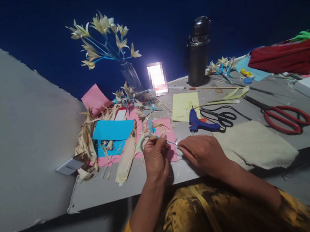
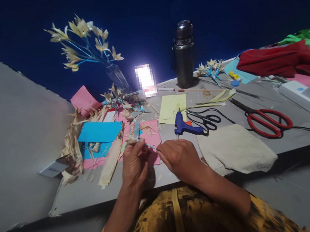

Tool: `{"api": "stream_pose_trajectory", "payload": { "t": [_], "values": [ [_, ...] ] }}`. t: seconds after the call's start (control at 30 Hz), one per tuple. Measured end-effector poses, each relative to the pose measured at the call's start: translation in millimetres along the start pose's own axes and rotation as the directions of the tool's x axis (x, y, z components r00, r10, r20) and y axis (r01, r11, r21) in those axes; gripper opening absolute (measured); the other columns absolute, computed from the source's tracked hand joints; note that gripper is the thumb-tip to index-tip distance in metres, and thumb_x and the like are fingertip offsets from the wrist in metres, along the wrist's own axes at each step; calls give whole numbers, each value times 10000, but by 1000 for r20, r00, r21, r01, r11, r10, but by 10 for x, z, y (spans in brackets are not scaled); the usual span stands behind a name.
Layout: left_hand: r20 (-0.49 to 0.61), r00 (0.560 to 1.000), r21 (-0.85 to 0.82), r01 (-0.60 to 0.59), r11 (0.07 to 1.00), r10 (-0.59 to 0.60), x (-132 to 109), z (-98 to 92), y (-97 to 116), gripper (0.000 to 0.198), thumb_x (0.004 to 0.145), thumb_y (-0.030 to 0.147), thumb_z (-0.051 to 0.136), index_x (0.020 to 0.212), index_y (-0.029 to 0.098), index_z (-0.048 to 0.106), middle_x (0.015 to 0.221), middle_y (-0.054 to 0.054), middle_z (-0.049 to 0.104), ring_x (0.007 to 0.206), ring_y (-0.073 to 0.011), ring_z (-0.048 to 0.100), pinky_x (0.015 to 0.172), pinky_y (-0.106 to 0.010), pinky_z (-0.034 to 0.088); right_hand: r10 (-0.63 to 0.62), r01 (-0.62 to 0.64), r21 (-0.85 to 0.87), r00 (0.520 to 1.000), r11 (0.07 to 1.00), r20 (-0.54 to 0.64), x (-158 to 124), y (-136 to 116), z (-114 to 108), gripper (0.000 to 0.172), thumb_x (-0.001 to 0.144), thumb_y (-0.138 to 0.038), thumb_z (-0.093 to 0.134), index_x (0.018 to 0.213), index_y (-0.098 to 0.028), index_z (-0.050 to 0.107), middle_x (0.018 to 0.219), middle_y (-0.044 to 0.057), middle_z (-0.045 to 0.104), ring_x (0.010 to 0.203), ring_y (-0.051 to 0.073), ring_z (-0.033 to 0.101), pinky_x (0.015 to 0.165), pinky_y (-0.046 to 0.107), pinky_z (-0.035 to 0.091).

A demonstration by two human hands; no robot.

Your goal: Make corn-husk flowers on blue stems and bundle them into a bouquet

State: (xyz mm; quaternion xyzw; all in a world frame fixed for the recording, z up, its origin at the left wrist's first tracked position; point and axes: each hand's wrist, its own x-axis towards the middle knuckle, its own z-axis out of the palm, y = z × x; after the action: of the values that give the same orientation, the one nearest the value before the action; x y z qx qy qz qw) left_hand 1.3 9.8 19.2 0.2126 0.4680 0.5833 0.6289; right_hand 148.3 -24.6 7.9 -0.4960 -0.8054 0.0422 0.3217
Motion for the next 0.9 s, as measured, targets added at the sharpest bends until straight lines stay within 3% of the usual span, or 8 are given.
{"api": "stream_pose_trajectory", "payload": {
  "t": [0.1,0.17,0.3,0.43,0.6,0.77,0.83,0.9],
  "values": [
    [48,999,-3,5,1000,-5,-33,9,-4,371,624,317,870,747,186,545,562,75,547,490,-58,510,540,-179,439,113,-108,168,993,980,-19,5,-2,3,183,961,-220,544,864,-176,692,749,38,720,665,160,640,643,276,397],
    [127,991,-5,53,999,-52,-81,-1,-10,380,636,375,866,839,168,620,622,41,597,532,-70,547,547,-187,453,235,-220,356,972,908,0,13,-11,-15,165,934,-217,564,831,-185,688,734,23,718,660,151,640,641,257,425],
    [247,958,74,129,989,-143,-169,-58,-51,359,652,343,856,896,138,691,699,-14,647,586,-99,592,558,-209,474,424,-429,677,886,598,186,40,-37,-70,174,890,-305,597,791,-194,687,678,9,716,544,135,620,522,234,455],
    [242,966,72,79,994,-94,-192,-87,-63,301,636,303,862,847,149,712,650,-3,629,562,-92,565,535,-200,456,426,-489,817,838,305,342,61,-30,-92,254,816,-425,695,777,-174,709,654,13,703,480,116,584,470,230,454],
    [273,956,-45,129,991,-112,-204,-60,-5,312,591,268,885,837,145,736,653,9,613,577,-80,555,590,-209,483,351,-514,849,823,123,448,66,5,-70,285,783,-429,751,747,-148,717,629,5,677,469,77,539,467,200,410],
    [245,961,-86,157,984,-132,-214,-62,28,300,543,219,895,766,131,714,669,20,617,559,-69,548,564,-200,468,301,-535,840,819,90,489,55,-25,-49,264,787,-405,754,761,-145,715,640,-2,685,466,63,540,485,185,413],
    [215,968,-87,154,984,-133,-205,-68,20,290,544,204,890,741,130,691,643,29,603,547,-65,532,552,-197,456,339,-531,829,823,174,456,44,-65,-49,247,807,-398,731,781,-153,713,653,2,691,474,83,567,476,194,431],
    [187,973,-86,154,984,-136,-189,-69,2,274,558,194,879,700,133,654,601,36,580,534,-65,516,546,-196,448,389,-506,796,842,331,374,25,-109,-48,204,848,-366,682,805,-169,712,656,3,694,490,108,600,467,206,445]
  ]
}}
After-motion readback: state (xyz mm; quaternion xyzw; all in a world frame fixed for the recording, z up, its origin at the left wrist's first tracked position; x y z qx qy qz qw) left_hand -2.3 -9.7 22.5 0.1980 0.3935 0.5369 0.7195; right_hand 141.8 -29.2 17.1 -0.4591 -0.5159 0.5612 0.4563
